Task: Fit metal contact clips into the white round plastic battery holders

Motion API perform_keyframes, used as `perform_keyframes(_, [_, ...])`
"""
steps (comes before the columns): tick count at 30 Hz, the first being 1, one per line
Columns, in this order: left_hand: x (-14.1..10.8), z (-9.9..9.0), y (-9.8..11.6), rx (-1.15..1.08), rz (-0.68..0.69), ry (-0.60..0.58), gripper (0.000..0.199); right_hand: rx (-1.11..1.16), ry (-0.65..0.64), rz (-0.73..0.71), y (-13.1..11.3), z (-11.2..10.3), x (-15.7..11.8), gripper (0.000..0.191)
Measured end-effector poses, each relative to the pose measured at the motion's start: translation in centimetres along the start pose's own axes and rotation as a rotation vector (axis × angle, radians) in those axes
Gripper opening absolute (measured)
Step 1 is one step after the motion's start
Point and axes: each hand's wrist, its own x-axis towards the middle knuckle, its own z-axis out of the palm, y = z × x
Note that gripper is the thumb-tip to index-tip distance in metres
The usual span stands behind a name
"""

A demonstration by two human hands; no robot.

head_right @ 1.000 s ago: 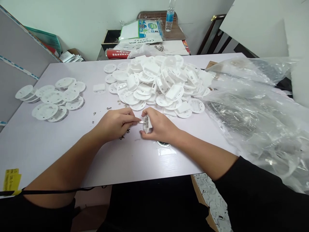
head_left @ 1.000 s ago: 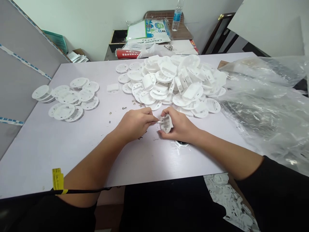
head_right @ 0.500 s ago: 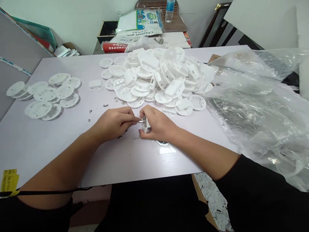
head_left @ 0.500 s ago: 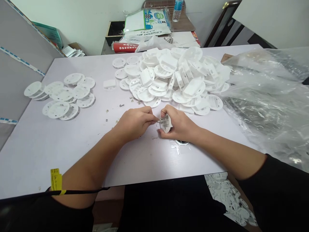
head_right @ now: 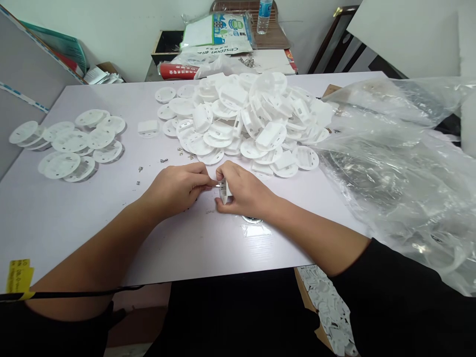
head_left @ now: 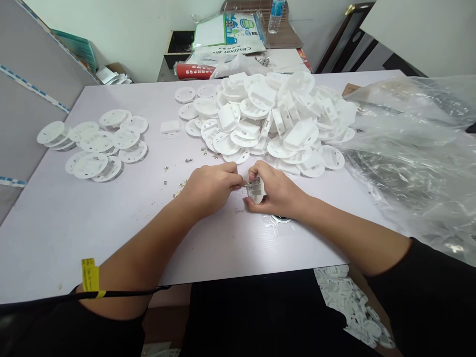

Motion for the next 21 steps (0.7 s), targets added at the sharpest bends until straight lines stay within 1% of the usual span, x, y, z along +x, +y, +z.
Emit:
perform_keyframes(4, [0.0, 0.1, 0.3, 0.118, 0.01, -0.004, 0.023, 0.002, -0.003, -0.018, 0.0, 0.0, 0.1, 0.042])
perform_keyframes(7, [0.1, 0.1, 0.6, 0.195, 0.036, -0.004, 0.02, -0.017, 0.017, -0.045, 0.0, 0.0, 0.1, 0.042])
perform_keyframes(10, [0.3, 0.0, 0.9, 0.243, 0.043, -0.021, 0.023, -0.016, 0.031, -0.062, 0.0, 0.1, 0.2, 0.042])
perform_keyframes(15, [0.7, -0.1, 1.3, 0.258, 0.024, -0.081, 0.03, 0.022, 0.02, -0.054, 0.0, 0.2, 0.3, 0.04])
perform_keyframes(21, [0.9, 0.1, 1.4, 0.233, 0.029, -0.078, 0.034, 0.038, 0.023, -0.049, 0.1, 0.1, 0.3, 0.041])
